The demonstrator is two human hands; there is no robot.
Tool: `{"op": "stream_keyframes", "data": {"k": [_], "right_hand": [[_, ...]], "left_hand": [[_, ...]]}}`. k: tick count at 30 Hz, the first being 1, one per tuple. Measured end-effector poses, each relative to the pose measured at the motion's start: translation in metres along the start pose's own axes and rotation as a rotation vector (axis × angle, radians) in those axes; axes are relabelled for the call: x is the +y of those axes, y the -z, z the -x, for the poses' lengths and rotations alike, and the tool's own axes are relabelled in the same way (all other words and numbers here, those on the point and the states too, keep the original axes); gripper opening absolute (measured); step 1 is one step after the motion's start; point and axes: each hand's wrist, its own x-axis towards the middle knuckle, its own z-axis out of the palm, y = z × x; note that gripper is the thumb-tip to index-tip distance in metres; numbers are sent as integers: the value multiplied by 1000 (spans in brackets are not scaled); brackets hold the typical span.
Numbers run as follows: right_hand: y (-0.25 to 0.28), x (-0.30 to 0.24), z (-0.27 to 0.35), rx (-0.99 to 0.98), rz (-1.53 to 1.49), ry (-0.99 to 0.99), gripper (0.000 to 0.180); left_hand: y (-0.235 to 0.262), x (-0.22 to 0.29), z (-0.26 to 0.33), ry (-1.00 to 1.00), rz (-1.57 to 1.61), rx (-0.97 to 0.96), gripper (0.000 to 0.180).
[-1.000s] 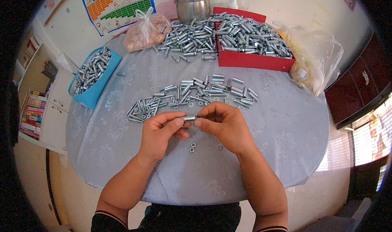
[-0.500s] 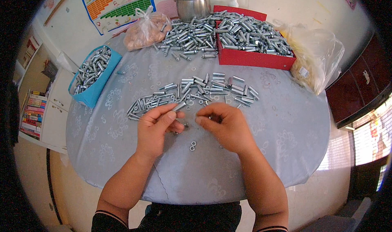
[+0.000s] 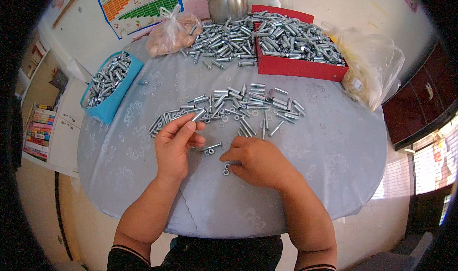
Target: The person sits at a table and repeatedly picks up metal bolts and washers. They thread the washers onto the bolts by hand and place the assembled fasteners back onto the table surface. The person continues this repetitive assembly process throughout the clip.
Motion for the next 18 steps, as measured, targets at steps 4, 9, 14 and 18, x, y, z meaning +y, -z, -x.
{"op": "stream_keyframes", "data": {"k": [4,9,14,18], "right_hand": [[-1,-1,1,-44,25,32,18],[-2,1,2,-25,34,53,16],[-2,-1,0,52,50,-34,16],[1,-2,-2,191,-56,-110,17]], "left_hand": [[1,-2,-1,2,19,-3,24],[2,0,-2,-4,7,31,24],[2,-1,-2,-8,20,29,23],[0,0,0,20,-1,9,23]]}}
